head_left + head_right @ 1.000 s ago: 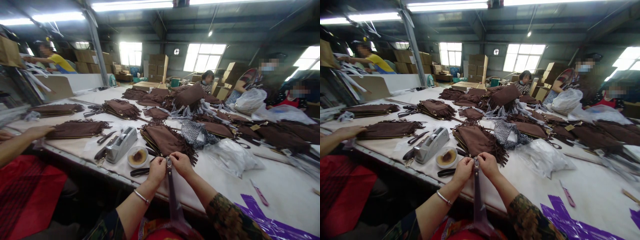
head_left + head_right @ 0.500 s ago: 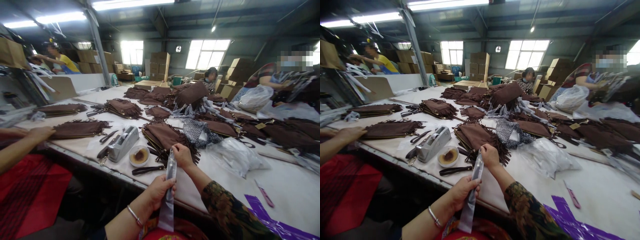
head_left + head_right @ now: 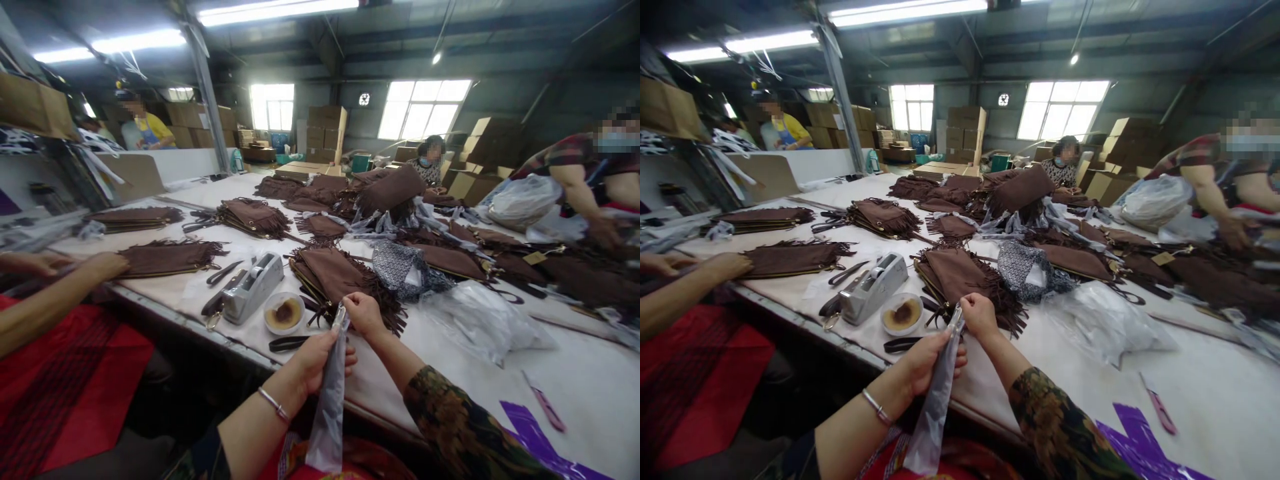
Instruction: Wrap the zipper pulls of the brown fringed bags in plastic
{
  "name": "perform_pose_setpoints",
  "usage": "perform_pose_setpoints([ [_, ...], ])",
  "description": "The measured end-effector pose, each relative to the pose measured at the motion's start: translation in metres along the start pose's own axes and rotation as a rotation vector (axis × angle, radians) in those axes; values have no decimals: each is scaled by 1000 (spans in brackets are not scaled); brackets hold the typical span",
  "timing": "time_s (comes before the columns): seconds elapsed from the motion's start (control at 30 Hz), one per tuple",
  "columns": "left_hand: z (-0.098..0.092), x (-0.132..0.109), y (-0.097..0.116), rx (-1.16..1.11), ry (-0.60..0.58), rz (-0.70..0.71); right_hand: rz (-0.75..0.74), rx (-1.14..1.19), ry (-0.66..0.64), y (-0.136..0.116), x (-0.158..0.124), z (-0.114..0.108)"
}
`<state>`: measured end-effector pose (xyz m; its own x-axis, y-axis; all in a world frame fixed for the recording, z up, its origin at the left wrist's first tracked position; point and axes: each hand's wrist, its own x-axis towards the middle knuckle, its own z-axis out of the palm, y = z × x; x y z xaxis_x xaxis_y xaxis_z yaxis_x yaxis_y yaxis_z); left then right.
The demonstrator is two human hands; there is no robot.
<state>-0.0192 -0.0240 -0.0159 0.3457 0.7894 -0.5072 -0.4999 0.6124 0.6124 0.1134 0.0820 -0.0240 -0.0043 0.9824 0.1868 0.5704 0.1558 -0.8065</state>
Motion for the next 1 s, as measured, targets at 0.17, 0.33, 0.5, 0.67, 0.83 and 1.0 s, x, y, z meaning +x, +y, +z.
perform_pose_setpoints([
  [0.17,11,20,13,-28,16,11,-131,-103,-4,1,-4,-6],
  [0.33,6,19,9,130,50,27,-354,-141,-24,8,-11,-25],
  [0.5,-1,16,8,117,9,8,-829,-281,-241,0,-28,-52],
  [0.67,0,15,1,319,60,154,-967,-486,-294,-11,-31,-53],
  [0.83,-6,19,-9,1014,258,603,-941,-596,-426,-24,-18,-42],
  [1.0,-11,29,-16,1231,261,707,-980,-628,-619,-39,-6,-38],
])
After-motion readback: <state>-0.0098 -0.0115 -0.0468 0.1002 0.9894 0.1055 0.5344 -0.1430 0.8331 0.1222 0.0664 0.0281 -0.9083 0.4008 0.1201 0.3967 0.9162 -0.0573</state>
